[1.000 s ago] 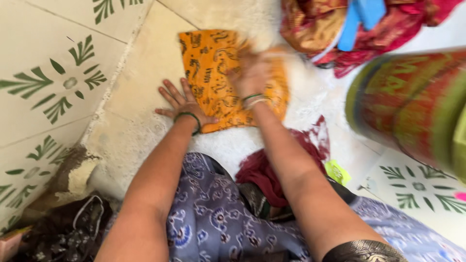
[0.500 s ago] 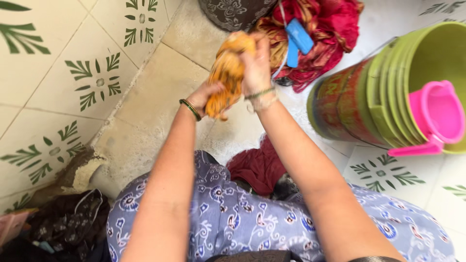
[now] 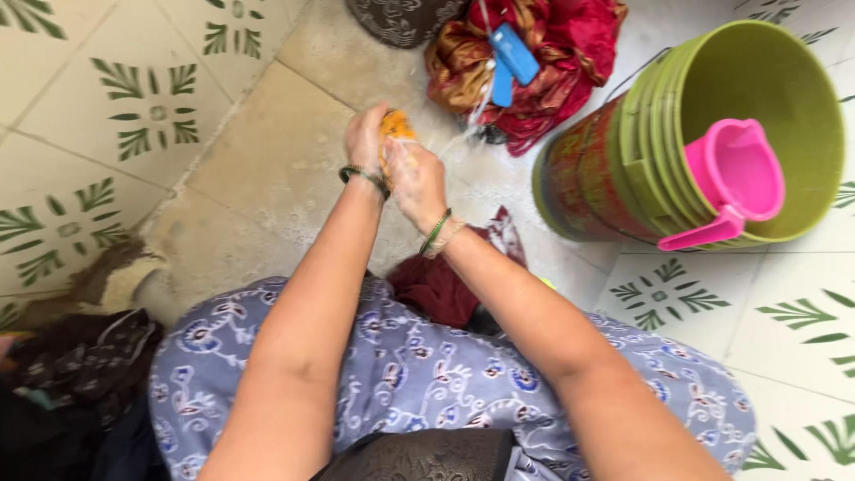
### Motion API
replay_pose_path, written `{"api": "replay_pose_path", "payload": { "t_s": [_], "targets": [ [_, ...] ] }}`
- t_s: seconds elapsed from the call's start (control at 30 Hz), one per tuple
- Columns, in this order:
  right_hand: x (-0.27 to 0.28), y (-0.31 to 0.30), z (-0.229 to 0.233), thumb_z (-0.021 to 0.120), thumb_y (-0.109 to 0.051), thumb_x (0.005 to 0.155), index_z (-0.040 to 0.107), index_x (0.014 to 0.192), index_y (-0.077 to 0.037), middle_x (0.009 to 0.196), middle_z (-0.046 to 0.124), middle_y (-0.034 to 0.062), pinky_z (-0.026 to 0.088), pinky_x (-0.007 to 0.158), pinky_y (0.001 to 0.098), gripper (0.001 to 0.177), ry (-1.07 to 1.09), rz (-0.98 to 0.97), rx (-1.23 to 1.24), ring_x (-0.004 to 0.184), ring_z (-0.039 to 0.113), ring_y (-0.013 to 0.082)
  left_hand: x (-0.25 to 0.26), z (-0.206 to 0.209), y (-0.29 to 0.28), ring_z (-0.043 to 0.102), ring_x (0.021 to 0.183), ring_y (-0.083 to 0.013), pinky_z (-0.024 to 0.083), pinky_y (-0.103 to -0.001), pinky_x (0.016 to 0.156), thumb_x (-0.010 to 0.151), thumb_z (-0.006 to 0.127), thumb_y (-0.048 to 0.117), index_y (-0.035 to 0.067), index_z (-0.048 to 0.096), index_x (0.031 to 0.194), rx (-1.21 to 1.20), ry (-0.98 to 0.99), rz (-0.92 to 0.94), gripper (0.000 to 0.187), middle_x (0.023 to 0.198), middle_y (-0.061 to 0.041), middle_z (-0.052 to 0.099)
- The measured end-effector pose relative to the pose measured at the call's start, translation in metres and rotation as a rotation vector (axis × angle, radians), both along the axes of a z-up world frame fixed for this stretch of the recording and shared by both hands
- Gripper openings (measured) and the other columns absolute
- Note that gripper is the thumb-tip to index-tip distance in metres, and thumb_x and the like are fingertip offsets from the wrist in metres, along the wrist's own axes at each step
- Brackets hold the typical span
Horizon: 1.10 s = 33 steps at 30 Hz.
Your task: The person washes clothes by hand on a tiled floor by scrubbing them with a soap bar, rinsing them in a green bucket of water, and wringing them out.
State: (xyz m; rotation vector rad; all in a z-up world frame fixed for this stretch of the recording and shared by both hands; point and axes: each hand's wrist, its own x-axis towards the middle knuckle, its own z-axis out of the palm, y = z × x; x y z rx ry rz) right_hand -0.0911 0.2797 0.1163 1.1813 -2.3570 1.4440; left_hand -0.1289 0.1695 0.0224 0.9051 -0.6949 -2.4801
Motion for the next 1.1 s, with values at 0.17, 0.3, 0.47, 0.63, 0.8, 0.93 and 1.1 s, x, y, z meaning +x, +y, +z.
{"api": "replay_pose_path", "payload": {
  "t_s": [0.17, 0.3, 0.47, 0.63, 0.8, 0.93, 1.1],
  "targets": [
    [-0.068, 0.011, -0.014, 0.062, -0.026, 0.097, 0.071, 0.096, -0.003, 0.081, 0.068, 0.0107, 0.052, 0.07, 0.0393, 0.025, -0.334, -0.183, -0.173, 0.077, 0.067, 0.0249, 0.008, 0.022, 0.042, 0.062, 0.069, -0.0175, 0.056, -0.036, 0.062, 0.086, 0.067, 0.021, 0.006, 0.065, 0.083, -0.237, -0.024, -0.088, 0.016, 0.078, -0.004, 0.065],
    [-0.036, 0.02, -0.055, 0.06, -0.027, 0.096, 0.07, 0.095, -0.004, 0.08, 0.067, 0.0116, 0.05, 0.067, 0.0403, 0.025, 0.197, -0.072, 0.145, 0.075, 0.064, 0.0253, 0.019, 0.013, 0.008, 0.059, 0.064, -0.0214, 0.052, -0.038, 0.058, 0.09, 0.066, 0.023, 0.003, 0.064, 0.079, -0.298, -0.08, -0.099, 0.023, 0.072, -0.008, 0.063],
    [-0.06, 0.029, -0.076, 0.058, -0.028, 0.094, 0.069, 0.094, -0.005, 0.079, 0.064, 0.0129, 0.048, 0.064, 0.0415, 0.025, -0.355, -0.16, -0.147, 0.073, 0.061, 0.0258, 0.009, -0.008, 0.043, 0.061, 0.079, -0.0135, 0.056, -0.034, 0.071, 0.09, 0.066, 0.016, 0.007, 0.062, 0.091, -0.368, -0.035, 0.065, 0.01, 0.085, -0.001, 0.064],
    [-0.062, 0.015, -0.048, 0.057, -0.032, 0.094, 0.067, 0.092, 0.0, 0.076, 0.061, 0.0164, 0.047, 0.061, 0.0451, 0.033, 0.314, -0.337, 0.487, 0.069, 0.058, 0.0292, 0.021, 0.011, 0.056, 0.057, 0.068, -0.0216, 0.05, -0.037, 0.061, 0.089, 0.068, 0.013, 0.008, 0.059, 0.084, -0.262, -0.139, 0.051, 0.012, 0.075, -0.007, 0.061],
    [0.002, 0.024, -0.005, 0.061, -0.02, 0.102, 0.07, 0.104, 0.003, 0.089, 0.069, 0.0176, 0.054, 0.079, 0.0511, 0.025, -0.19, 0.061, -0.134, 0.086, 0.068, 0.0317, 0.019, 0.018, 0.017, 0.059, 0.07, -0.0224, 0.052, -0.038, 0.063, 0.087, 0.066, 0.017, 0.009, 0.06, 0.083, -0.053, -0.067, 0.06, 0.011, 0.076, -0.007, 0.063],
    [-0.049, 0.031, -0.028, 0.062, -0.015, 0.099, 0.067, 0.1, -0.003, 0.082, 0.063, 0.0109, 0.055, 0.073, 0.0455, 0.013, -0.914, 0.185, -0.666, 0.076, 0.064, 0.0265, 0.03, 0.018, 0.074, 0.061, 0.071, -0.0231, 0.053, -0.038, 0.065, 0.085, 0.064, 0.02, 0.01, 0.06, 0.082, -0.32, -0.224, -0.028, 0.011, 0.076, -0.007, 0.065],
    [-0.006, 0.027, -0.053, 0.063, -0.023, 0.099, 0.063, 0.107, -0.006, 0.089, 0.064, 0.0083, 0.056, 0.075, 0.0423, 0.02, -0.095, 0.044, -0.018, 0.081, 0.066, 0.0241, 0.019, 0.025, 0.026, 0.062, 0.072, -0.0256, 0.054, -0.041, 0.065, 0.085, 0.062, 0.022, 0.008, 0.06, 0.082, -0.101, -0.121, -0.036, 0.014, 0.078, -0.009, 0.065]
  ]
}}
